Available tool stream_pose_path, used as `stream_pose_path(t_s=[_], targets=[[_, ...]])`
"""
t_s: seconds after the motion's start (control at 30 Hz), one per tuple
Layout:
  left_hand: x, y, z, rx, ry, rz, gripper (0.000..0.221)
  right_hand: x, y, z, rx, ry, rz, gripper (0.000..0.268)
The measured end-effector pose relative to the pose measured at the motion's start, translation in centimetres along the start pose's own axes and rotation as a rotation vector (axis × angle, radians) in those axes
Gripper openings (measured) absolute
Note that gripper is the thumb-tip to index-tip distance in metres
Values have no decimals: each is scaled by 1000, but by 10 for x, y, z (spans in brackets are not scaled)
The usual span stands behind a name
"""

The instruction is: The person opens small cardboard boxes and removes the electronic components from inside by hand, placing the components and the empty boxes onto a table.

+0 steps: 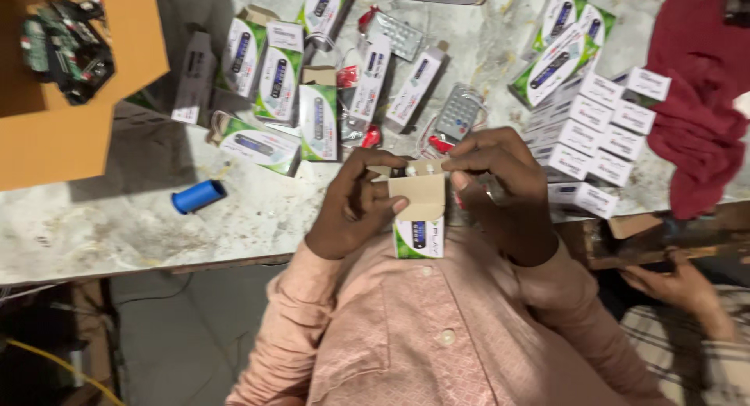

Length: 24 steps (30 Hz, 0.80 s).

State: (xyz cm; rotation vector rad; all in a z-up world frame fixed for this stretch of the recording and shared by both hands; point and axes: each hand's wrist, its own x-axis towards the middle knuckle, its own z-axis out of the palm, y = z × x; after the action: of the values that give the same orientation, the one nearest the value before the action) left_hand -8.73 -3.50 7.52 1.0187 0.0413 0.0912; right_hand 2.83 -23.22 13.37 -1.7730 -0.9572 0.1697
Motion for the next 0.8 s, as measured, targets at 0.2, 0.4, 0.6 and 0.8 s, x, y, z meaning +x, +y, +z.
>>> stream_pose_path(t_s=[0.2, 0.4, 0.6, 0.8], targets=[[12, 16, 8, -19, -110, -38, 73, -9, 0, -23, 18, 1, 145, 18], [45, 51, 10, 304, -331, -74, 95, 28, -3, -48, -155, -328, -22, 24], [59, 66, 2, 436, -305, -52, 100, 57, -12, -33, -313, -347, -207, 28], [70, 60, -9, 364, -302, -84, 100, 66, -13, -13, -417, -330, -231, 22]])
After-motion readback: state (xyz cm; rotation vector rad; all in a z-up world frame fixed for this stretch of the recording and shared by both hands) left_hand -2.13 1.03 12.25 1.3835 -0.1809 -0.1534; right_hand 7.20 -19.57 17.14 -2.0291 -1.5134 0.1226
